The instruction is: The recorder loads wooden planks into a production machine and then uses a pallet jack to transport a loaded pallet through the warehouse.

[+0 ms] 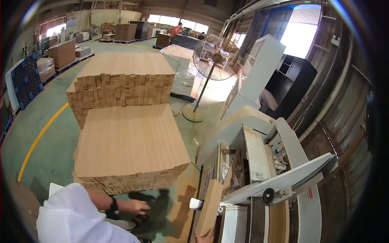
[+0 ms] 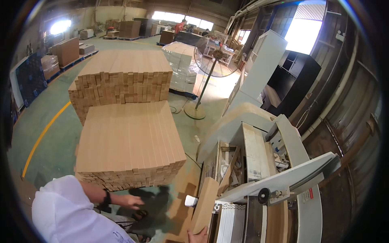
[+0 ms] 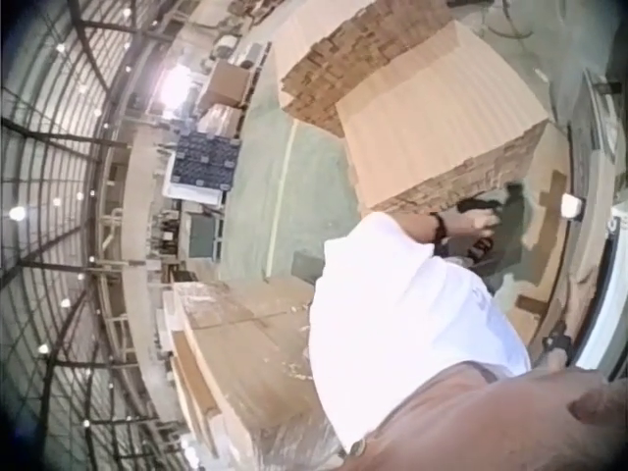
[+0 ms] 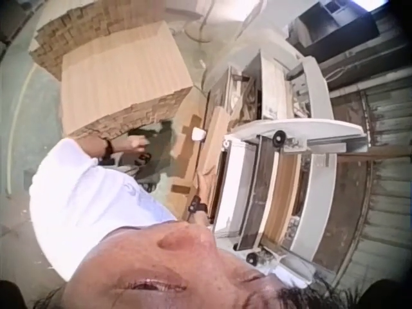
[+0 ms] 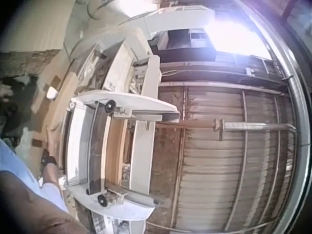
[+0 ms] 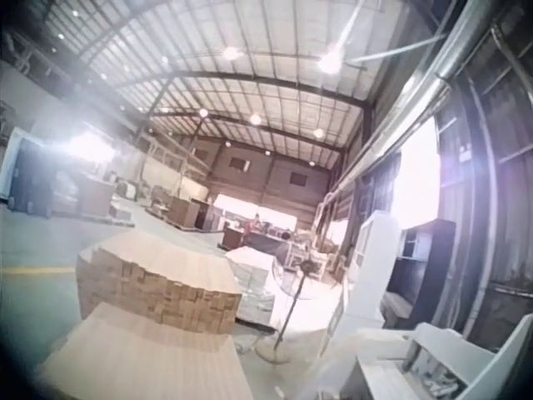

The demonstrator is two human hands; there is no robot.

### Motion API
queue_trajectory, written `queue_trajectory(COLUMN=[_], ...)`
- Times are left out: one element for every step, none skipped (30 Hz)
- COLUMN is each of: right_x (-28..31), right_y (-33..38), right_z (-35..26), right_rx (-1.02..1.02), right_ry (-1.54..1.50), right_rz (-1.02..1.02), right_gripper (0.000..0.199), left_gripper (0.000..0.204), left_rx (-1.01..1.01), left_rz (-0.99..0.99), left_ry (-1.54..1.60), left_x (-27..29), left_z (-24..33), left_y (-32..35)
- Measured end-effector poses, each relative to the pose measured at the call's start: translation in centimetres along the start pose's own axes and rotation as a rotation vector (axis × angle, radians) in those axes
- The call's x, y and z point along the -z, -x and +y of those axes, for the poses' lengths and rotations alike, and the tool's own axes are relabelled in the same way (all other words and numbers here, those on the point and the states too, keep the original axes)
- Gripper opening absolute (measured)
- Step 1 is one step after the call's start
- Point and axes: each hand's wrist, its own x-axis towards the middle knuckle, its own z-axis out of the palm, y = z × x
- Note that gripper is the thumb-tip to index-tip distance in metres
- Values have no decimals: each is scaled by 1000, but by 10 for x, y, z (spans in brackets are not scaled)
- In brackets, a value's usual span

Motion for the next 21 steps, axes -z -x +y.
queue_trajectory(right_x=[-9, -13, -17, -18, -23, -21, -22, -23, -23, -24, -24, -26, -26, -29, -30, -30, -29, -26, -24, -20, -18], right_y=[-8, -14, -21, -30, -33, -34, -34, -37, -38, -37, -35, -35, -36, -36, -35, -32, -30, -26, -22, -18, -13], right_z=[-2, -7, -19, -31, -39, -45, -50, -55, -59, -62, -67, -71, -78, -85, -89, -92, -96, -98, -102, -106, -114], right_rx=[18, -49, -104, -110, -110, -112, -113, -114, -114, -120, -121, -116, -101, -79, -63, -47, -27, -13, 11, 40, 79], right_ry=[-4, 130, 261, 330, 344, 362, 371, 379, 380, 377, 367, 352, 329, 301, 270, 225, 175, 115, 40, -47, -149], right_rz=[-10, 62, 135, 176, 205, 230, 245, 255, 269, 281, 292, 300, 301, 302, 305, 308, 315, 326, 330, 339, 340], right_gripper=[73, 76, 80, 80, 79, 79, 78, 78, 78, 77, 77, 77, 76, 76, 76, 75, 75, 74, 74, 74, 73], left_gripper=[45, 42, 42, 42, 41, 39, 39, 40, 40, 40, 40, 40, 40, 40, 39, 38, 38, 37, 36, 35, 35], left_rx=[112, 275, 304, 388, 475, 470, 517, 455, 388, 423, 405, 385, 415, 466, 505, 538, 546, 530, 512, 480, 484], left_rz=[-84, -202, -180, -230, -277, -278, -242, -163, -84, -45, -2, 37, 69, 128, 182, 203, 227, 258, 289, 329, 349], left_ry=[31, 66, 65, 105, 150, 118, 131, 146, 156, 166, 146, 124, 132, 159, 187, 195, 203, 221, 237, 242, 235], left_x=[6, 23, 31, 34, 38, 39, 44, 48, 52, 55, 59, 61, 61, 60, 64, 68, 71, 76, 78, 77, 74], left_z=[-12, -5, -10, -13, -15, -20, -23, -25, -28, -31, -34, -36, -39, -43, -40, -36, -31, -23, -14, -4, 5], left_y=[29, 47, 63, 80, 97, 105, 111, 114, 116, 116, 116, 119, 130, 141, 147, 154, 159, 162, 162, 158, 156])
